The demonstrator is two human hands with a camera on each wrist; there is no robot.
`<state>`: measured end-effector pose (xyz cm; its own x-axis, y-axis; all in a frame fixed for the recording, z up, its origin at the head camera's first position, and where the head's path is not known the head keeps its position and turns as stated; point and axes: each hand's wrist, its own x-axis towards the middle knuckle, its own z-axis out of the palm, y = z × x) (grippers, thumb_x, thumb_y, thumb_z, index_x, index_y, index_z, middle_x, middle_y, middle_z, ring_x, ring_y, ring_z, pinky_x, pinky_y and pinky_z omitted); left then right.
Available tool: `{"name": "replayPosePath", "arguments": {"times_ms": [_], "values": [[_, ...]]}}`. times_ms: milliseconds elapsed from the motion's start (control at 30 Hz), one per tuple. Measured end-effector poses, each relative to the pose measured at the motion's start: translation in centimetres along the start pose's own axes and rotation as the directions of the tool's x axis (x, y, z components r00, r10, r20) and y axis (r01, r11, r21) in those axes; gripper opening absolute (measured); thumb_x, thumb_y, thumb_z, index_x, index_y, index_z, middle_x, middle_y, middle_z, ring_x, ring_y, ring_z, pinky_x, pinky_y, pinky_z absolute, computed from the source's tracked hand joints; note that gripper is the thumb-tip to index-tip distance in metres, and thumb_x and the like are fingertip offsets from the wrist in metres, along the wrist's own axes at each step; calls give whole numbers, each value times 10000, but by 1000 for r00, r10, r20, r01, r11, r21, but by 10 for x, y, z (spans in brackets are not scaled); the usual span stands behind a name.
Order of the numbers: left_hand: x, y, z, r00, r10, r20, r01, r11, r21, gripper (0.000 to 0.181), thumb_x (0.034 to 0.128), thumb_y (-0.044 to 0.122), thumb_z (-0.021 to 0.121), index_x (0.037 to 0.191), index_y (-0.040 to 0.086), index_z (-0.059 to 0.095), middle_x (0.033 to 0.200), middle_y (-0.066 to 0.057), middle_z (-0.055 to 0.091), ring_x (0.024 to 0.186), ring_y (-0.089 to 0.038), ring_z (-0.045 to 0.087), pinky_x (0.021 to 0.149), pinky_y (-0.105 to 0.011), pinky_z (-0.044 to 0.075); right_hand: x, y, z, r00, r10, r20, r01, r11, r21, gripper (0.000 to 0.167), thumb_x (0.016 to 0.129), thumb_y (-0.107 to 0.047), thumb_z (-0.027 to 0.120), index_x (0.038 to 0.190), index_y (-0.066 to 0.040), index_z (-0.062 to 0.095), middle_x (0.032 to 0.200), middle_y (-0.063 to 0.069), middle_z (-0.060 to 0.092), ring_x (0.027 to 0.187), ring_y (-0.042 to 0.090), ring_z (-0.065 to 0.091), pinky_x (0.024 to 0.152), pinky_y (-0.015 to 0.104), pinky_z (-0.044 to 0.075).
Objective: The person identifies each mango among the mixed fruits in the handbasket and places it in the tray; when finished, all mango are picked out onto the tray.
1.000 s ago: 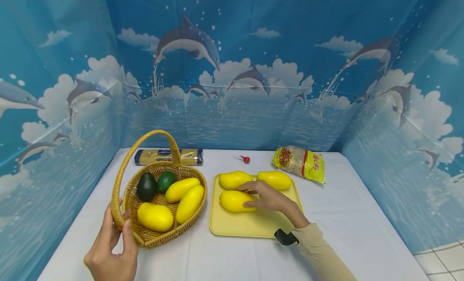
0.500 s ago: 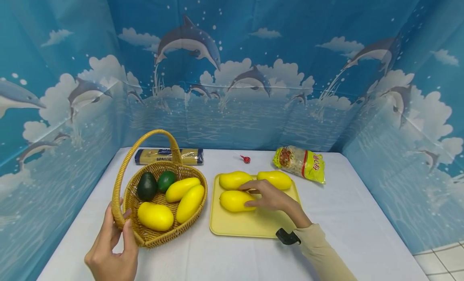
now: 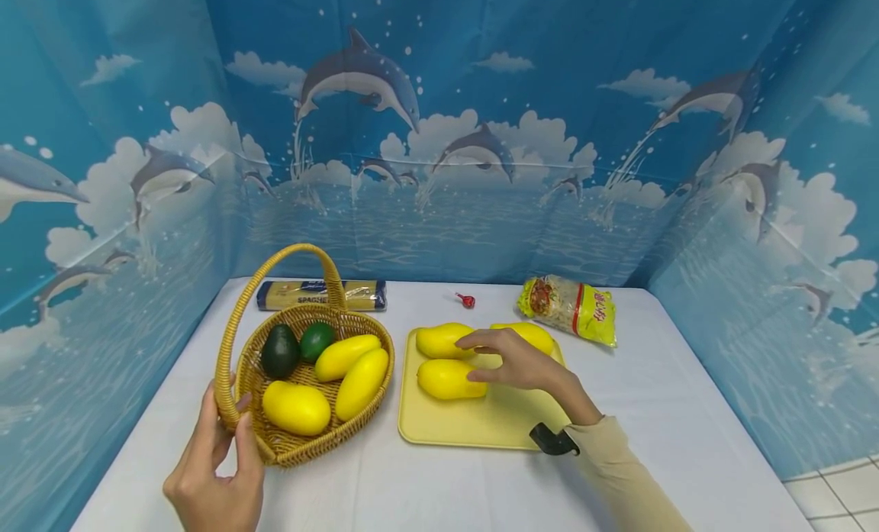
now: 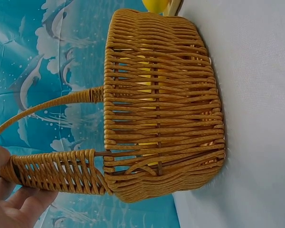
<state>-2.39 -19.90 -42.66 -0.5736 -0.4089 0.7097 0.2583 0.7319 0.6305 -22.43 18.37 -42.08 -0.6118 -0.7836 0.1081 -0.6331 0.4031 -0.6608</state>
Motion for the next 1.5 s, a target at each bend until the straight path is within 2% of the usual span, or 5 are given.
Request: {"name": "replayPosePath", "arguments": {"times_ms": [400,767,1033,1333,1500], "values": [[-3,-3,-1,999,-30,10,30,1000,9,728,964,-103,717,1622,114,496,1454,-191,662,1230,181,568,950,-65,507,26,-28,-24,998,-40,49,43,996,-73,524,994,-180,806,1458,5,648,1457,200,663,1286,404,664,1079,572,586],[-2,-3,0,1000,-20,14,20,1000,4,709,971,-90,717,1621,87,496,1452,-205,659,1237,195,553,956,-69,504,65,-48,-32,989,-70,129,72,997,-7,534,985,-155,815,1468,-4,643,1481,161,648,1368,342,615,1158,505,547],[-2,-5,4,999,27,-47,-29,999,-41,723,918,-168,731,1578,73,559,1435,-150,686,1206,127,628,929,-62,513,101,-62,-30,963,-108,245,97,994,58,570,986,-114,807,1506,6,606,1498,176,633,1404,344,591,1201,451,511],[-3,-10,8,994,50,-99,-58,995,-79,682,895,-183,736,1531,22,598,1358,-233,711,1167,100,666,911,-59,520,143,-78,-20,931,-144,336,122,989,85,606,994,-136,803,1537,7,577,1530,194,608,1436,304,570,1189,357,519],[-3,-8,8,994,42,-99,-49,997,-67,680,898,-180,736,1532,21,595,1325,-265,716,1170,120,651,911,-58,520,165,-93,-9,917,-170,360,159,985,63,611,999,-153,801,1538,19,569,1530,188,611,1429,333,578,1207,406,507]]}}
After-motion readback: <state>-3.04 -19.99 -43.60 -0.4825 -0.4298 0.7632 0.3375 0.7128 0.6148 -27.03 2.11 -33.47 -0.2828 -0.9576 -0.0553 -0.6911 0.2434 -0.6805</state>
